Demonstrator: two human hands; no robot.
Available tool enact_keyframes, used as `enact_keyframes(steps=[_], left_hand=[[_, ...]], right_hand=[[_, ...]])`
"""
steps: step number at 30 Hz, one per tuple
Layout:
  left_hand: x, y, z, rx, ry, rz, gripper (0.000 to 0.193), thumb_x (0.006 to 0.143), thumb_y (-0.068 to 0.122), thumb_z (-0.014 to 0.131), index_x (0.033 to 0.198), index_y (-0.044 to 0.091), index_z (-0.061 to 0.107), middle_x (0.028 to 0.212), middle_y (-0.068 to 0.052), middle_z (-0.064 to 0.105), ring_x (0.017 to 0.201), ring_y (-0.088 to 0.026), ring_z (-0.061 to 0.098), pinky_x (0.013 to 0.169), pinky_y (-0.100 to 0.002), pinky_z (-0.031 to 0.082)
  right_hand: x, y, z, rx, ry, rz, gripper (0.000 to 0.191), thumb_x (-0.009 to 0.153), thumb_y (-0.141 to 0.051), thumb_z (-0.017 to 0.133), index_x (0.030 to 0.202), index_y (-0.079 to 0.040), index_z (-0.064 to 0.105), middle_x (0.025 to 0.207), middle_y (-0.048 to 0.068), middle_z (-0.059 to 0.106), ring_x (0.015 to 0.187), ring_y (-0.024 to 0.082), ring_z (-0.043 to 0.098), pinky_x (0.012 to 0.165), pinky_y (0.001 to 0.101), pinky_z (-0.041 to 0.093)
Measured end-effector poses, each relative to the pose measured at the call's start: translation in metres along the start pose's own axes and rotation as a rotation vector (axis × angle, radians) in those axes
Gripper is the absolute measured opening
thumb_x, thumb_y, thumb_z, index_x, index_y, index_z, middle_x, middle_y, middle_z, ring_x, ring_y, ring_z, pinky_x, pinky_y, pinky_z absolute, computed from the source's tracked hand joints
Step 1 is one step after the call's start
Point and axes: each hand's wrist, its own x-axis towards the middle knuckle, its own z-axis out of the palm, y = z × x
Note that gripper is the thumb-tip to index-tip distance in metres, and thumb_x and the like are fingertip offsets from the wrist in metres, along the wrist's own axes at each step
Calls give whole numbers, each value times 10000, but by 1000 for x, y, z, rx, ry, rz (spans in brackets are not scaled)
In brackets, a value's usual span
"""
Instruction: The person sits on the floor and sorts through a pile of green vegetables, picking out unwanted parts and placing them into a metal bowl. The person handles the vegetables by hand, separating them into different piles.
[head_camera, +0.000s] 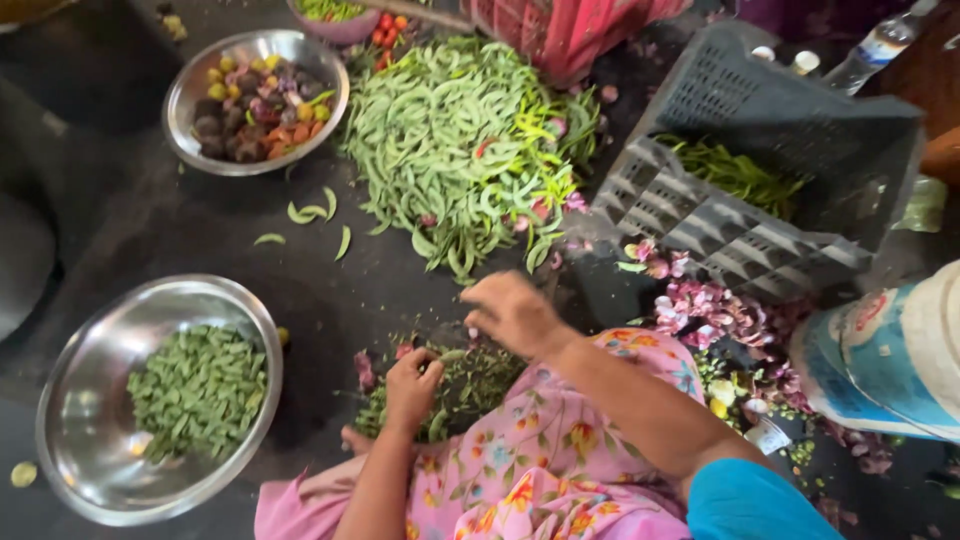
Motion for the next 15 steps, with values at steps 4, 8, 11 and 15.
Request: enact_keyframes(steps=[4, 8, 11, 15], left_hand=[[4, -13, 5, -94, -41, -73, 184, 853, 207, 685, 898, 40, 748, 705, -67, 722, 631, -117, 650, 614, -281, 514], [9, -21, 10, -70, -41, -97, 177, 857, 195, 690, 915, 41, 757, 710, -51, 724, 629, -109, 635, 608, -275, 501], [14, -25, 14, -96, -39, -199, 182, 865, 199, 686, 915, 41, 763, 713, -55, 724, 628, -116, 621, 596, -293, 501], [24, -32, 18, -23, 10, -125, 190, 855, 210, 697, 915, 39, 752, 710, -60, 703, 642, -113, 617, 625, -282, 504]], right_hand=[[9, 59, -110, 293, 416, 442, 214, 974, -74, 720, 1164, -58, 625, 987, 73, 645, 798, 140, 628, 726, 301, 540], [32, 163, -246, 153, 687, 380, 221, 1014, 8, 695, 1221, 5, 615, 1024, 64, 712, 914, 120, 675, 852, 280, 561], [44, 233, -323, -26, 857, 568, 378, 898, -60, 874, 1207, 9, 666, 1027, 58, 721, 904, 129, 685, 798, 278, 577], [50, 296, -363, -216, 916, 672, 560, 798, -105, 929, 1243, 22, 614, 1054, 67, 700, 925, 152, 692, 785, 285, 572]])
